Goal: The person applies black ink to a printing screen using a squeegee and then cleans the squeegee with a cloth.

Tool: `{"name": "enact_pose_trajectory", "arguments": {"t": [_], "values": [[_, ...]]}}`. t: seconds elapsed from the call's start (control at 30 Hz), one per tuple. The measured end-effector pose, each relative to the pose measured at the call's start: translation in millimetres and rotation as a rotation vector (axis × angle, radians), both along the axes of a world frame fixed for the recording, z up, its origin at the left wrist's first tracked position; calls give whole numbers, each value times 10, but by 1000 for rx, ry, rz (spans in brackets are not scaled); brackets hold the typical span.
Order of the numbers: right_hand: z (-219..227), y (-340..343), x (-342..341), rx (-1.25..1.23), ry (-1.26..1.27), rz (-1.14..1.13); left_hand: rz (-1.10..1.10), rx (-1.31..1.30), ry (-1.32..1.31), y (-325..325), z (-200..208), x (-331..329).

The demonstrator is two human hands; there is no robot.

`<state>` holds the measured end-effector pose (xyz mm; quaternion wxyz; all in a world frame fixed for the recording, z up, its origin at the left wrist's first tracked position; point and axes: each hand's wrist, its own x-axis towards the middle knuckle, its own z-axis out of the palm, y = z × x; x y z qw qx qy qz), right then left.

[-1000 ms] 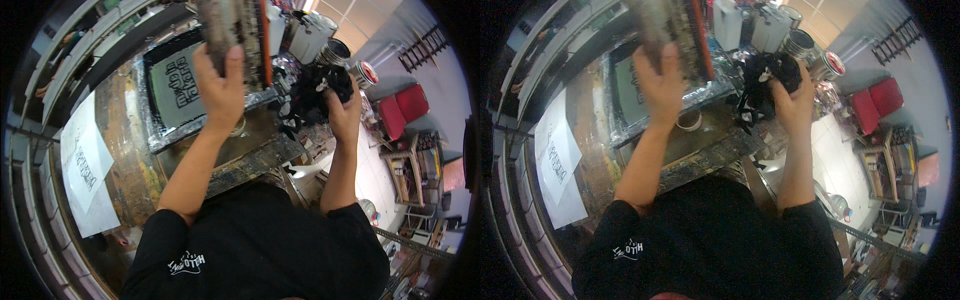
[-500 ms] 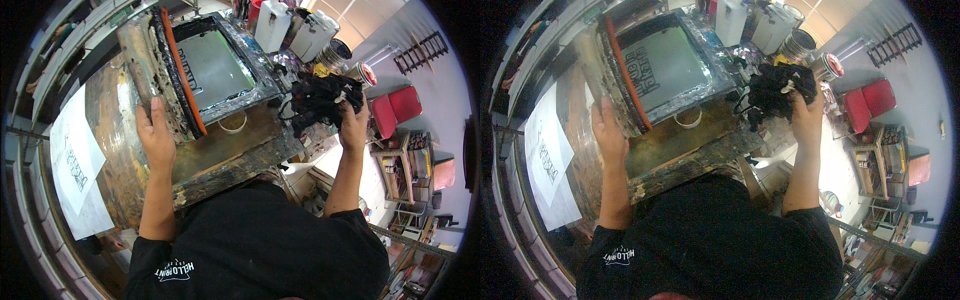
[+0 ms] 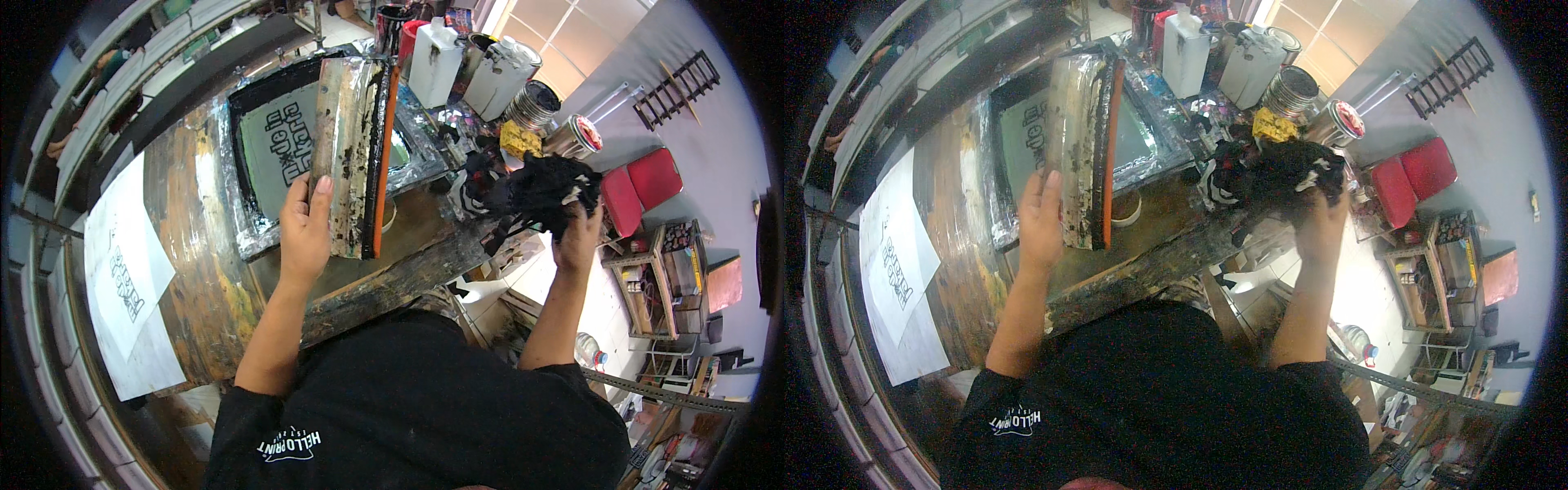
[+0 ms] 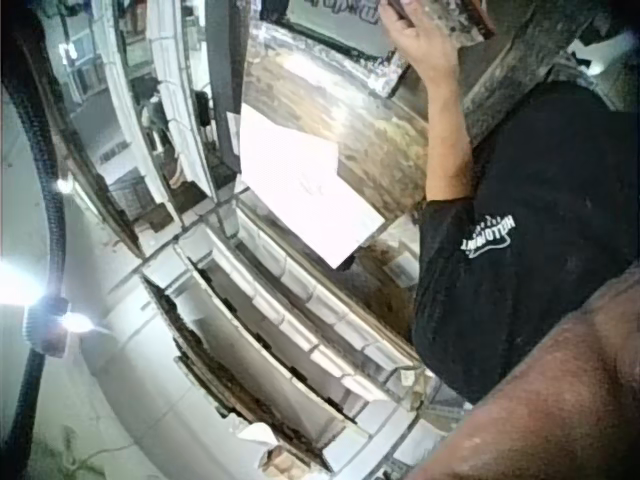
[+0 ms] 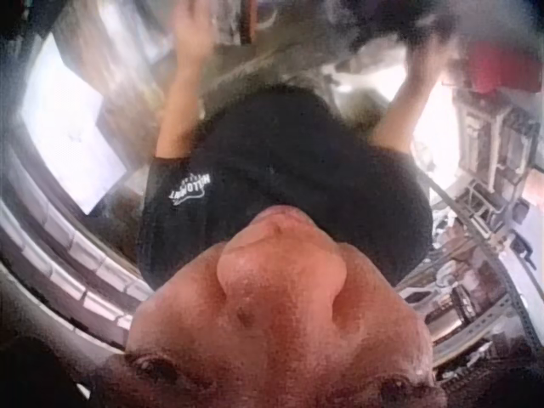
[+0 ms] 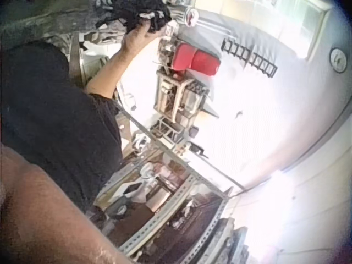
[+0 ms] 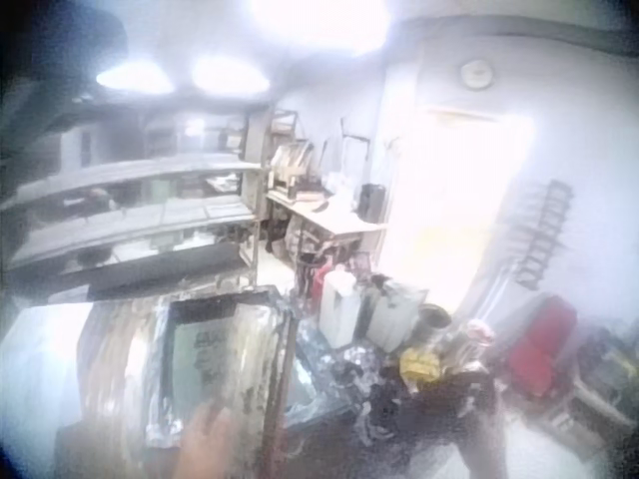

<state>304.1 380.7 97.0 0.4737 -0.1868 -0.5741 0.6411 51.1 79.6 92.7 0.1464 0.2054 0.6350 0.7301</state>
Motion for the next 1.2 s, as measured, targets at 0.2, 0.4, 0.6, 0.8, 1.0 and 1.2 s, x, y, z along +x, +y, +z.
{"name": "enact_pose_trajectory", "arguments": {"t": [0.2, 0.4, 0.6, 0.8, 1.0, 1.2], "values": [[-131, -452, -370, 79, -443, -207, 4, 147, -21, 166, 175, 72], [-814, -806, -751, 976, -1007, -248, -113, 240, -32, 237, 325, 102], [-656, -922, -789, 1144, -1214, -29, -153, 232, -48, 161, 238, 79], [-468, -878, -500, 917, -928, -158, -180, 267, -132, 45, 99, 8], [-999, -728, -510, 601, -967, -65, -255, 184, -189, 177, -37, 12], [-247, -1162, -527, 873, -1011, -181, -291, 193, -191, 433, -244, 75]]}}
